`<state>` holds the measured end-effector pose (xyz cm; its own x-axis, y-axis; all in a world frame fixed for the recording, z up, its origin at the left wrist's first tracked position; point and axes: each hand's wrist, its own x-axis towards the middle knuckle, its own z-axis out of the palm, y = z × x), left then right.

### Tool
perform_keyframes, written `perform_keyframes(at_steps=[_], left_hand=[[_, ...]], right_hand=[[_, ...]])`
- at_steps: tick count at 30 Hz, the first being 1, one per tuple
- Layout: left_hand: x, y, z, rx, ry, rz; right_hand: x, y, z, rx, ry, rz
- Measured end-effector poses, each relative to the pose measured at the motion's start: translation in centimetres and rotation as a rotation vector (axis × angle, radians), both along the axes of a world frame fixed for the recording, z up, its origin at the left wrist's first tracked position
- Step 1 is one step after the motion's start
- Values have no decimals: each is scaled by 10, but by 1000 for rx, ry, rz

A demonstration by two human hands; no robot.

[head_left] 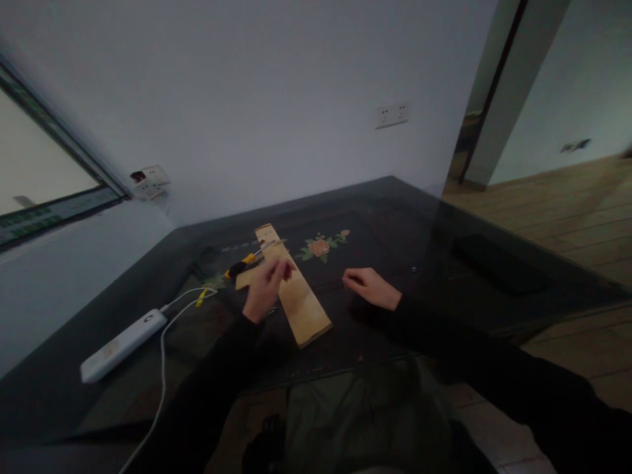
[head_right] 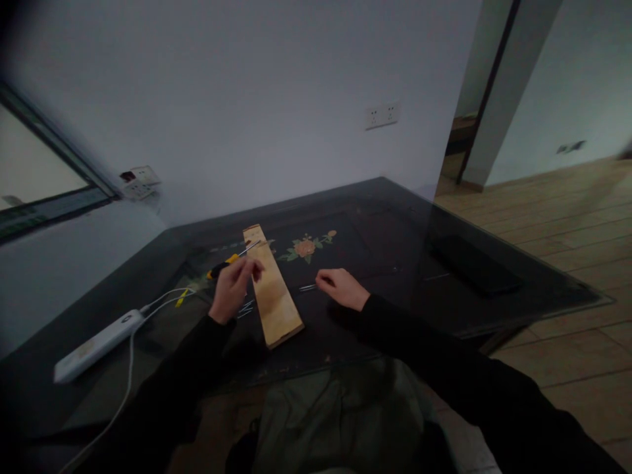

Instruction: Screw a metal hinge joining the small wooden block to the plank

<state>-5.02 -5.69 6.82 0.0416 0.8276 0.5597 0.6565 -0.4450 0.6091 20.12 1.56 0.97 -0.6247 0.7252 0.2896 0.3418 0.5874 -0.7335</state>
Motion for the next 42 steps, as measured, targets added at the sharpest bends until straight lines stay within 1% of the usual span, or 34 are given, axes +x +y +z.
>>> perform_keyframes(at_steps=[2,3,4,5,7,9,12,16,23,28,31,34,39,42], left_hand=[[46,-30,-8,-105,105,-209],[64,-42,-16,-139,198,-355],[79,-51,-24,-160,307,-519],[91,-57,-33,-174,383,-642],[104,-59,-48,-235,429,-760],[107,-54,-56,-308,415,-820],[104,-43,-55,-391,307,-831],[101,-38,-51,-427,207,-809],[99,-30,-59,-417,233,-742],[93,-22,-59,-420,262,-727],[92,-21,-58,-413,314,-723],[94,-22,-58,-376,406,-720],[101,-28,-60,-237,651,-660],[103,-30,-63,-170,745,-621]], right_hand=[[-2,-4,-3,10,-28,49],[-3,-5,-5,17,-35,69],[-3,-7,-7,22,-40,82],[-4,-9,-9,21,-46,87],[-4,-11,-12,9,-55,86],[-4,-11,-14,-3,-53,80],[-5,-10,-16,-13,-36,69],[-6,-9,-17,-24,-11,53],[-7,-8,-18,5,-8,43],[-6,-6,-20,12,-7,43],[-6,-5,-20,17,-4,15],[-5,-5,-20,27,-18,-12],[-5,-7,-20,56,-74,-31],[-6,-10,-19,82,-113,-43]])
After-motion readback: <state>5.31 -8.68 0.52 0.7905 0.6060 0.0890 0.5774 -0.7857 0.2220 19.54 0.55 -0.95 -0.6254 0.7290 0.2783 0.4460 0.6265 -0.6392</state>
